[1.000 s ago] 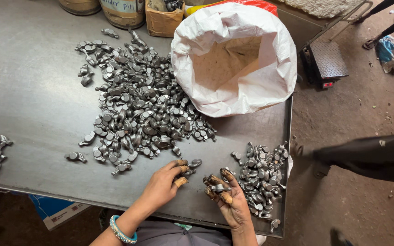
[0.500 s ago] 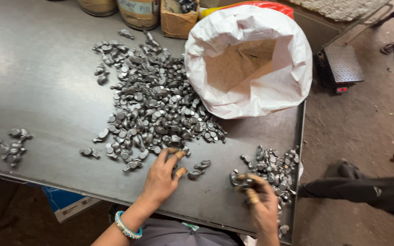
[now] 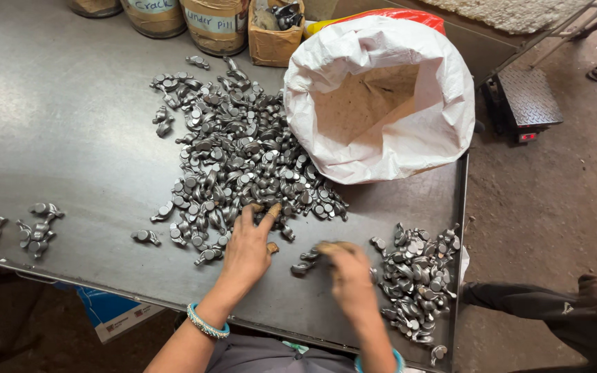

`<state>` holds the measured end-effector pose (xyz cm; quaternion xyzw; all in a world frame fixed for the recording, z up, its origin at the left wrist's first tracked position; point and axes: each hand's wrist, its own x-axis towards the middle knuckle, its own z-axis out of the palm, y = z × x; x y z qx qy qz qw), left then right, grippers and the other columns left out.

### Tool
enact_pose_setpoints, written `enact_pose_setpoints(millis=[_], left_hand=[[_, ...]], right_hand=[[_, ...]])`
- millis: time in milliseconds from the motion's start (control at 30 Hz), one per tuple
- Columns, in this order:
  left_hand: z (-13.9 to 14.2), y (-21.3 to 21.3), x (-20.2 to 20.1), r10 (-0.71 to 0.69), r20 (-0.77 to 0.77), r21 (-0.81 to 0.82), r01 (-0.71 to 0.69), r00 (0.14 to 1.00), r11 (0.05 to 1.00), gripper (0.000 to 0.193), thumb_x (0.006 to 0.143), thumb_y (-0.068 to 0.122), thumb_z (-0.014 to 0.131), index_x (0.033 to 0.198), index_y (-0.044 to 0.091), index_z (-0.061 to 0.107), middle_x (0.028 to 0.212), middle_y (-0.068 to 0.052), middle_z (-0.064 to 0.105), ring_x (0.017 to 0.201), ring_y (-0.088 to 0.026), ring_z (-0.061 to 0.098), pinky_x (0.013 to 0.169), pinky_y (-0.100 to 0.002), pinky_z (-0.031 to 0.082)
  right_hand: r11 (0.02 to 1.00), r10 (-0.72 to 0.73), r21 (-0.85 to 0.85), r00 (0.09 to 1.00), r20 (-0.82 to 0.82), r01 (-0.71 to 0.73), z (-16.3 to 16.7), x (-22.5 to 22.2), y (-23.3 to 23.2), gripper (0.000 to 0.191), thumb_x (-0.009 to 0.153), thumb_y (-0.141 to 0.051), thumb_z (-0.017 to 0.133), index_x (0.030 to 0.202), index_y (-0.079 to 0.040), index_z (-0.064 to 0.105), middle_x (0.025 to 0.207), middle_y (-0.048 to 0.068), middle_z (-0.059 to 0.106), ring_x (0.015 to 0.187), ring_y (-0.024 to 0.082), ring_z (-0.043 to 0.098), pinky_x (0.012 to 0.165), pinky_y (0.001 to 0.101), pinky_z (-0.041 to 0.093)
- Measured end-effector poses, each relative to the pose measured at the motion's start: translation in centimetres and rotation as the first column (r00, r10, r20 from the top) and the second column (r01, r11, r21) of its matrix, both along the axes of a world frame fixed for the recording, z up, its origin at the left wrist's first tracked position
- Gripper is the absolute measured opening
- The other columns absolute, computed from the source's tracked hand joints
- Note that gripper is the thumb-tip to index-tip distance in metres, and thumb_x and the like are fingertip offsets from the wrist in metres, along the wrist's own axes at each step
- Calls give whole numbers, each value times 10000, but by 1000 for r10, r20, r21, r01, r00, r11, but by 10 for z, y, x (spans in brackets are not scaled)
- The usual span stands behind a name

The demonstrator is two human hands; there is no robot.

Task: The person repeatedly picks up small metal fasteners from a pile on a metal table, separates them by hand, and places them into a growing sorted pile. The process continues throughout the clip with no other tools used.

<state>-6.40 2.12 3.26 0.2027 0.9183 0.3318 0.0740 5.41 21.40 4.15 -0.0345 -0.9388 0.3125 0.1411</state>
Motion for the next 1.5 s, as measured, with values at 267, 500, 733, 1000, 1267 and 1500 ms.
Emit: enact_pose_setpoints(millis=[267,500,733,1000,1267,1500], left_hand=[[-21,-1,2,-44,0,15,44,999,999,607,700,-75,710,1262,143,632,1279,-167,509,1098,-402,557,932,-490,499],[-27,1,25,-57,27,80,54,998,995,594,694,-15,779,1254,111,622,1256,-174,516,1081,-428,548,915,-498,481],[-25,-4,40,-109,83,118,99,991,988,585,709,-14,781,1262,76,612,1237,-160,541,1117,-391,565,939,-477,488],[-25,-5,47,-133,90,155,118,987,981,584,711,28,808,1257,37,602,1224,-169,537,1127,-400,559,941,-477,483],[-22,-6,45,-122,106,153,105,987,983,573,697,58,838,1230,73,629,1226,-172,529,1111,-403,582,930,-479,495],[-14,-10,40,-46,143,154,24,989,988,575,703,122,876,1230,133,646,1236,-164,529,1081,-405,604,881,-484,510]], right_hand=[[764,-34,-640,996,78,76,-49,-1,12,436,797,140,679,1189,-50,653,1173,86,715,1120,241,656,1005,359,516],[-47,-84,-990,987,137,133,-73,51,31,528,773,172,685,1251,-18,569,1209,160,655,1066,260,685,933,413,580],[88,-83,-990,991,107,114,-71,62,30,424,784,177,688,1175,35,605,1157,146,684,1063,243,689,951,415,586],[338,-71,-920,980,184,197,-51,65,28,372,812,195,654,1165,77,657,1143,138,714,1046,207,696,958,355,570],[407,-79,-887,976,204,219,-42,64,25,399,820,216,622,1193,79,661,1148,121,714,1050,193,698,960,343,576],[876,-481,-23,874,-66,481,-2,72,59,286,808,19,729,1087,-41,719,1069,102,729,997,249,684,917,376,540]])
